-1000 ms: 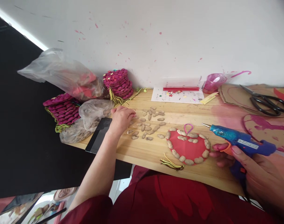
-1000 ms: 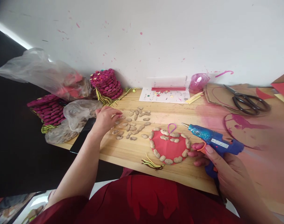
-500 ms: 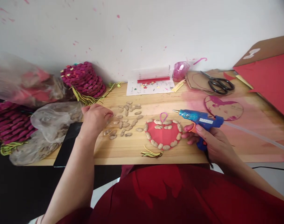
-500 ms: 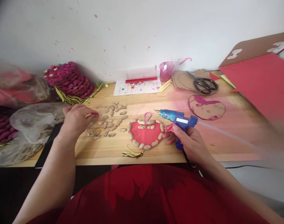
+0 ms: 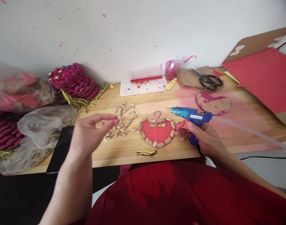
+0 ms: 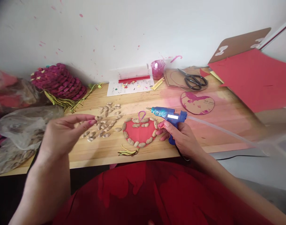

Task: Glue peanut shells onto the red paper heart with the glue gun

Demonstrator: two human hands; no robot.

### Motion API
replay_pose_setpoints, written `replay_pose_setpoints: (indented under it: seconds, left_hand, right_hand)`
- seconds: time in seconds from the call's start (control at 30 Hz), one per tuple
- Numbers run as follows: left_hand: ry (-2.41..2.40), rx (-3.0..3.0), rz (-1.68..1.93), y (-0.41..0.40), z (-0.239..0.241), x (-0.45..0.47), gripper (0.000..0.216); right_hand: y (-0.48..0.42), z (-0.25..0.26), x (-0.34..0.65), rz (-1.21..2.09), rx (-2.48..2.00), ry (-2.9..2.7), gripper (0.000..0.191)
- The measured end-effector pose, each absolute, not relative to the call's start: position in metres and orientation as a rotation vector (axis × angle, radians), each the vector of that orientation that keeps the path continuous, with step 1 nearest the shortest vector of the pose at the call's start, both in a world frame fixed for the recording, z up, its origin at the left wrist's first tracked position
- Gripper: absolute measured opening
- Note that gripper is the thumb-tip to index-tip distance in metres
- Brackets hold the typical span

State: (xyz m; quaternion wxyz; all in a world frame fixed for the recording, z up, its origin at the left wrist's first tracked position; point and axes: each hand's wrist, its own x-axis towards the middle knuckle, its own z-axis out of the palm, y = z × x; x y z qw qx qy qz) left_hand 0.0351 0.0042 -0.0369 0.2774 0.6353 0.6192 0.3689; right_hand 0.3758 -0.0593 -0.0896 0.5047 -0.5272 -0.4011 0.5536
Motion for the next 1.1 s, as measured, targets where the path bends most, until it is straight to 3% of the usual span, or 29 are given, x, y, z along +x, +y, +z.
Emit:
replay_pose_setpoints:
  seconds: [0.17,0.4,0.73,1.1]
  left_hand:
    - [1.174,1.128,0.939,-0.020,-0.050,0.087,0.027]
    - [0.973,0.703,0.805,-0.029,-0.054,0.117,0.036]
    - [0.926,0.621,0.772,-0.030,-0.057,0.121,0.037]
    - [0.926,0.620,0.768,-0.031,-0.058,0.122,0.037]
  right_hand:
    - [-0.065,-0.077,0.373,1.333,-1.260,-1.027,0.033]
    - [-0.090,-0.043,0.371,1.423,-1.249,-1.398,0.043]
    - [-0.097,-0.045,0.369,1.247,-1.151,-1.607,0.026]
    - [-0.096,-0.045,0.369,1.152,-1.198,-1.687,0.035]
